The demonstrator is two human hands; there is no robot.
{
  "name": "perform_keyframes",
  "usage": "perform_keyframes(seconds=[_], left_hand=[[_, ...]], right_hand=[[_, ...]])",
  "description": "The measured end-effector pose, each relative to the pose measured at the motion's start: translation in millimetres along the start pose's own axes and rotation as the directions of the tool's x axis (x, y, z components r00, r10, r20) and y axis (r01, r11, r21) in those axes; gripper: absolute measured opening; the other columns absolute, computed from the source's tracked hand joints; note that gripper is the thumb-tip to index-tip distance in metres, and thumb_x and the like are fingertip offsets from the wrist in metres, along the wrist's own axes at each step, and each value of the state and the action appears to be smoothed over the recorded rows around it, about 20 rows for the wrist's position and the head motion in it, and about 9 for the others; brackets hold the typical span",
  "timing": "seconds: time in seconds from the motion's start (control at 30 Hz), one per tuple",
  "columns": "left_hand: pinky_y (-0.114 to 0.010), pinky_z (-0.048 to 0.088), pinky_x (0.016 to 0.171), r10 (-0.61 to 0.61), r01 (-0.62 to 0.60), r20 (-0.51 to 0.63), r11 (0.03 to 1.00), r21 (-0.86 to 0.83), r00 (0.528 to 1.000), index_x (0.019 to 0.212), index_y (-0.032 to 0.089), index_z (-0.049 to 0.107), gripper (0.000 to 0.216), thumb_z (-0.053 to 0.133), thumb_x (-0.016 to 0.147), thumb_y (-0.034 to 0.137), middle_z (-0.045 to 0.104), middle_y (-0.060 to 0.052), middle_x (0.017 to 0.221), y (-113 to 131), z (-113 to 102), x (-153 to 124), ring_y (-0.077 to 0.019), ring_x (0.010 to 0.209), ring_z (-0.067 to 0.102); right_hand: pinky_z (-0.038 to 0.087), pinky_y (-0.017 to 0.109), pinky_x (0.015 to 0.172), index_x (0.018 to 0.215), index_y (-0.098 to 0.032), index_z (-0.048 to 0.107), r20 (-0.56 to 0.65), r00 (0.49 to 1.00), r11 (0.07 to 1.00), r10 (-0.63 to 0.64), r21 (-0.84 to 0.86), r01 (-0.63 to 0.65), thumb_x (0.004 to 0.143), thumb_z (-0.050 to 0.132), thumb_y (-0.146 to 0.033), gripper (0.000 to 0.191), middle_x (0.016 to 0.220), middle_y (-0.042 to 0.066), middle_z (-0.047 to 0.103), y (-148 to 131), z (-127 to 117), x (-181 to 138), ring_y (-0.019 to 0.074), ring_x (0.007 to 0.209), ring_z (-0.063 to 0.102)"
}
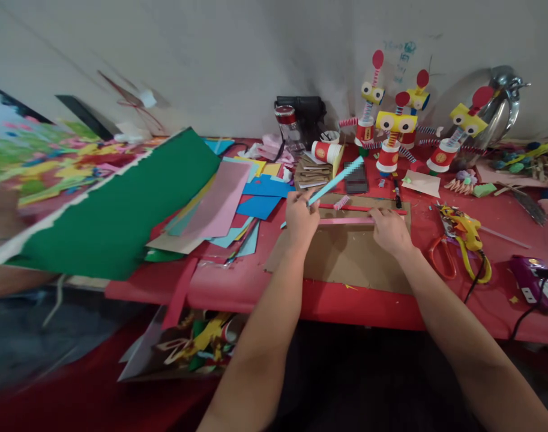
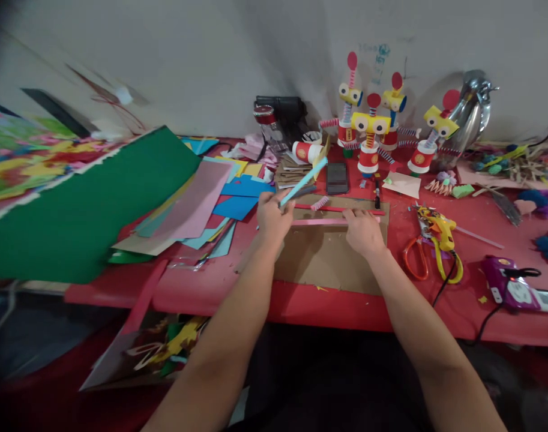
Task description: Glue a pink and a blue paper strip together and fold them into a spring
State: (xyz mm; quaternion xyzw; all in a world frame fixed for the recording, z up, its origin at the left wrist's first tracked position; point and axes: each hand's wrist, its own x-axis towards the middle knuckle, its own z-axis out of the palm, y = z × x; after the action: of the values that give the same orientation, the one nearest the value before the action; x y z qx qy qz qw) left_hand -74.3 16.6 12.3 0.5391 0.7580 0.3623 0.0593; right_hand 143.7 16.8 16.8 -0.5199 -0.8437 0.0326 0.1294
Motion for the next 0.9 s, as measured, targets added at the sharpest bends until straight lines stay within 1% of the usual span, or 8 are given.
perform_keyframes(seconds=[0.2, 0.33, 0.43, 0.57, 0.63, 0.7, 0.8, 0.9], left_hand=[[-0.042, 0.046, 0.095, -0.119, 0.117, 0.018, 0.991, 0.072, 0.993, 0.124, 0.019, 0.060, 0.049, 0.064, 0.075, 0.019, 0.056, -0.015, 0.120, -4, -23, 5, -0.0310, 0.107, 0.059], [-0.034, 0.047, 0.087, -0.241, 0.246, 0.057, 0.963, -0.114, 0.969, 0.108, 0.018, 0.067, 0.037, 0.068, 0.071, 0.017, 0.063, -0.006, 0.091, -10, -37, 12, -0.0226, 0.090, 0.061], [-0.023, 0.046, 0.063, -0.370, 0.369, 0.095, 0.800, -0.473, 0.924, 0.107, 0.020, 0.066, 0.041, 0.071, 0.066, 0.016, 0.059, 0.000, 0.081, -9, -47, 11, -0.0115, 0.067, 0.055], [-0.017, 0.032, 0.045, -0.317, 0.419, 0.289, 0.506, -0.754, 0.903, 0.097, 0.021, 0.067, 0.030, 0.071, 0.067, 0.021, 0.055, 0.002, 0.072, 0, -60, 6, -0.0069, 0.054, 0.045], [-0.018, 0.031, 0.045, -0.256, 0.399, 0.307, 0.546, -0.737, 0.917, 0.093, 0.021, 0.068, 0.023, 0.068, 0.070, 0.023, 0.057, 0.001, 0.073, 7, -61, 0, -0.0071, 0.054, 0.046], [-0.019, 0.032, 0.046, -0.192, 0.349, 0.313, 0.726, -0.592, 0.930, 0.088, 0.020, 0.069, 0.014, 0.063, 0.076, 0.024, 0.057, 0.001, 0.069, 16, -55, -10, -0.0081, 0.052, 0.044], [-0.023, 0.036, 0.051, 0.033, 0.158, 0.467, 0.918, -0.364, 0.884, 0.077, 0.019, 0.068, 0.016, 0.054, 0.083, 0.024, 0.064, -0.002, 0.071, 33, -37, -32, -0.0107, 0.054, 0.047], [-0.027, 0.042, 0.063, 0.199, -0.043, 0.571, 0.961, -0.274, 0.797, 0.082, 0.021, 0.068, 0.021, 0.048, 0.085, 0.020, 0.068, -0.003, 0.077, 47, -23, -52, -0.0162, 0.069, 0.059]], right_hand=[[0.040, 0.031, 0.069, 0.096, -0.020, 0.069, -0.008, 0.997, 0.996, -0.073, 0.043, 0.073, 0.085, 0.056, -0.033, 0.021, 0.096, 0.010, 0.070, -7, -10, -5, 0.0243, 0.087, 0.062], [0.036, 0.028, 0.061, 0.089, -0.022, 0.072, -0.080, 0.956, 0.952, 0.282, 0.149, -0.268, 0.085, 0.054, -0.026, 0.019, 0.086, 0.009, 0.071, -3, -17, -4, 0.0208, 0.075, 0.062], [0.034, 0.027, 0.056, 0.090, -0.022, 0.072, -0.102, 0.831, 0.781, 0.547, 0.422, -0.462, 0.085, 0.057, -0.030, 0.018, 0.072, 0.006, 0.066, 5, -17, 1, 0.0176, 0.064, 0.057], [0.029, 0.024, 0.045, 0.069, -0.018, 0.066, 0.039, 0.810, 0.262, 0.585, 0.936, -0.235, 0.087, 0.050, -0.055, 0.044, 0.050, -0.002, 0.047, 10, -14, 10, 0.0094, 0.045, 0.040], [0.025, 0.023, 0.041, 0.068, -0.018, 0.064, 0.068, 0.854, 0.016, 0.516, 0.996, -0.089, 0.082, 0.053, -0.063, 0.048, 0.051, -0.003, 0.047, 7, -15, 11, 0.0069, 0.043, 0.035], [0.020, 0.023, 0.039, 0.075, -0.019, 0.066, 0.068, 0.898, -0.104, 0.435, 0.994, -0.024, 0.074, 0.063, -0.063, 0.045, 0.054, -0.004, 0.049, -1, -16, 9, 0.0051, 0.042, 0.032], [0.016, 0.022, 0.039, 0.087, -0.020, 0.068, 0.074, 0.956, -0.160, 0.284, 0.987, -0.029, 0.061, 0.077, -0.056, 0.045, 0.055, -0.007, 0.047, -14, -17, 4, 0.0039, 0.042, 0.028], [0.017, 0.022, 0.039, 0.071, -0.019, 0.062, 0.057, 0.960, -0.134, 0.275, 0.991, -0.020, 0.058, 0.080, -0.053, 0.040, 0.049, -0.009, 0.039, -20, -16, 0, 0.0041, 0.042, 0.028]])
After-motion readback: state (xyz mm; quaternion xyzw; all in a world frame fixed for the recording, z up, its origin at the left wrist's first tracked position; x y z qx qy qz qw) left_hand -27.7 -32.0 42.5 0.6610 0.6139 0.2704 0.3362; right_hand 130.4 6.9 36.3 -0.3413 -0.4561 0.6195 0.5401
